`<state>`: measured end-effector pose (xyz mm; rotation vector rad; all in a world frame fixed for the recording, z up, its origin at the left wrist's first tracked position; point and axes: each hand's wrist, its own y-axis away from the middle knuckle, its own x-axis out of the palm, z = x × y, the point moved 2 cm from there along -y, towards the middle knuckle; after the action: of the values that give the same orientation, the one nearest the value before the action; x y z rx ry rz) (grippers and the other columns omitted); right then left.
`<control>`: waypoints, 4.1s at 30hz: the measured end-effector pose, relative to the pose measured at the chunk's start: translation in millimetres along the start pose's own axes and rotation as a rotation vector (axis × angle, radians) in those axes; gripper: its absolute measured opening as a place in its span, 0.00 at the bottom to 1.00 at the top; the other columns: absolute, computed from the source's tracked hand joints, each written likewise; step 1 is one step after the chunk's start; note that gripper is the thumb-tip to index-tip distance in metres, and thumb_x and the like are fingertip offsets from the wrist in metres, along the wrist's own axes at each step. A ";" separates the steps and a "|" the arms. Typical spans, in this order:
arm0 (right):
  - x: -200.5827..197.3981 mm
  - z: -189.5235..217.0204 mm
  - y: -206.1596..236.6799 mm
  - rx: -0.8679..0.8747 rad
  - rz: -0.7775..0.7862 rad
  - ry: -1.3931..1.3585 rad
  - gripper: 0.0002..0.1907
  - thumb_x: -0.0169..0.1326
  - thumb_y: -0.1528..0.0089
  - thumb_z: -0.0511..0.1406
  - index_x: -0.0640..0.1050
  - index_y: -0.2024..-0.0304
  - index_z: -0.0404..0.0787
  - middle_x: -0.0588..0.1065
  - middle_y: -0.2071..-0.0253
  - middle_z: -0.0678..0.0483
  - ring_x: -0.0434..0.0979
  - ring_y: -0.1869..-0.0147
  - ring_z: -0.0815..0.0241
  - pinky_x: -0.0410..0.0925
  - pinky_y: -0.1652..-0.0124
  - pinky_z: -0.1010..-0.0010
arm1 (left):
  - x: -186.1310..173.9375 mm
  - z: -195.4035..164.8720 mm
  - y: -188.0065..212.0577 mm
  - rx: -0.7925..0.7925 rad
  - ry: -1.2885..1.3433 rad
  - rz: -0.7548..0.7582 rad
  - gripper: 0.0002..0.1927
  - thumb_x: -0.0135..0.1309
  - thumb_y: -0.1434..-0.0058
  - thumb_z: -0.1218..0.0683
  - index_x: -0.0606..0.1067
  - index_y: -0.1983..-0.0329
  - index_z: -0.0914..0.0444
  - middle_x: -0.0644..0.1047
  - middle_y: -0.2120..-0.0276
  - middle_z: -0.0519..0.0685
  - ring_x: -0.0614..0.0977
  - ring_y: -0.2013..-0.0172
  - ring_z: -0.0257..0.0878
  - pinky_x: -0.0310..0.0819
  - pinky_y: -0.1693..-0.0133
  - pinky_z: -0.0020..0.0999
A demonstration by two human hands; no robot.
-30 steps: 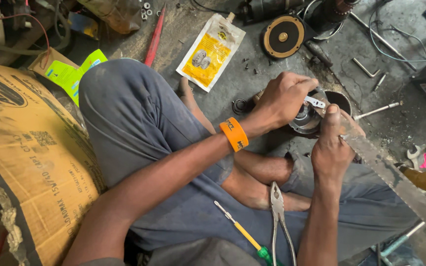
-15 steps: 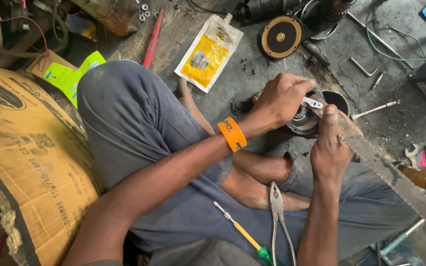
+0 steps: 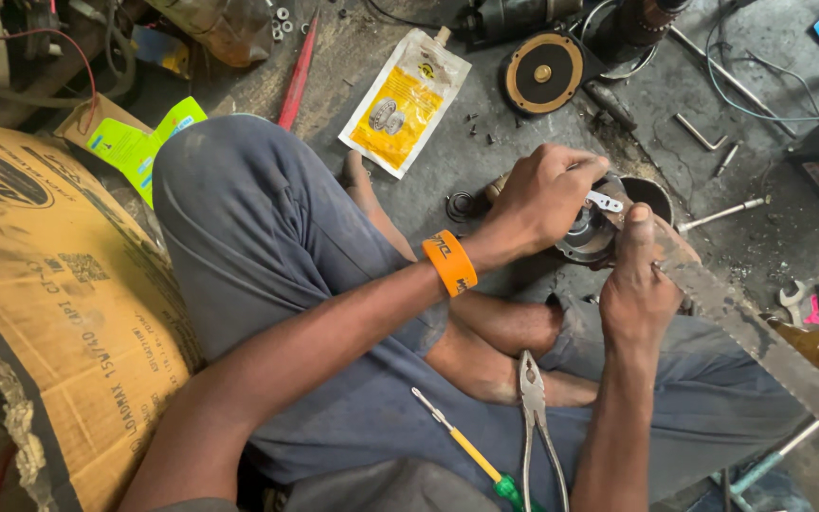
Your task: The person sits on the workshop floor repairing a motorcycle starter motor assembly. They file a metal plate with a flat file, fit the plate into the motor housing, adjust small internal parts, and tap a black cap into place using a mallet.
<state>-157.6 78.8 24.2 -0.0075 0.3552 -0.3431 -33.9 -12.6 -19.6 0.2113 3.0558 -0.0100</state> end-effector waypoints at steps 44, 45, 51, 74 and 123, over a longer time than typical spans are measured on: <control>0.1 2.5 0.9 -0.018 0.077 -0.016 0.25 0.48 0.23 0.48 0.75 0.64 0.33 0.66 0.74 0.60 0.66 0.72 0.69 0.62 0.71 0.75 | 0.0 -1.6 -1.5 -0.182 -0.030 0.102 0.23 0.47 0.38 0.42 0.77 0.71 0.67 0.80 0.77 0.59 0.85 0.70 0.55 0.74 0.66 0.46; 0.0 2.1 1.4 -0.021 0.073 0.002 0.26 0.47 0.22 0.48 0.74 0.65 0.33 0.66 0.74 0.60 0.66 0.72 0.68 0.62 0.71 0.75 | 0.9 -0.9 -1.1 -0.159 -0.028 0.076 0.22 0.46 0.39 0.42 0.78 0.71 0.65 0.81 0.76 0.58 0.85 0.69 0.53 0.74 0.65 0.45; -0.9 2.1 1.3 0.001 0.086 0.001 0.23 0.47 0.24 0.48 0.80 0.54 0.35 0.71 0.72 0.60 0.70 0.71 0.69 0.64 0.71 0.76 | 2.3 -0.2 -1.0 -0.072 -0.096 0.069 0.23 0.46 0.36 0.43 0.78 0.71 0.66 0.80 0.74 0.60 0.82 0.66 0.58 0.73 0.64 0.47; -3.9 -10.6 5.8 0.204 0.016 -0.050 0.24 0.43 0.25 0.49 0.81 0.53 0.38 0.76 0.67 0.59 0.72 0.66 0.69 0.66 0.67 0.75 | 0.5 -1.0 -3.4 -0.227 0.018 0.172 0.24 0.48 0.39 0.42 0.76 0.75 0.68 0.78 0.81 0.55 0.79 0.76 0.40 0.72 0.69 0.41; -20.0 -38.6 4.1 0.237 0.025 -0.666 0.14 0.46 0.22 0.44 0.73 0.58 0.43 0.68 0.68 0.58 0.68 0.67 0.64 0.65 0.67 0.71 | 3.1 5.0 -3.1 -0.296 0.594 0.354 0.20 0.51 0.34 0.46 0.79 0.71 0.66 0.78 0.76 0.45 0.78 0.75 0.32 0.72 0.72 0.32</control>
<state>-187.1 91.3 -5.4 0.1126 -0.3459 -0.3369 -37.0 -15.3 -24.8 0.8665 3.4696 0.6275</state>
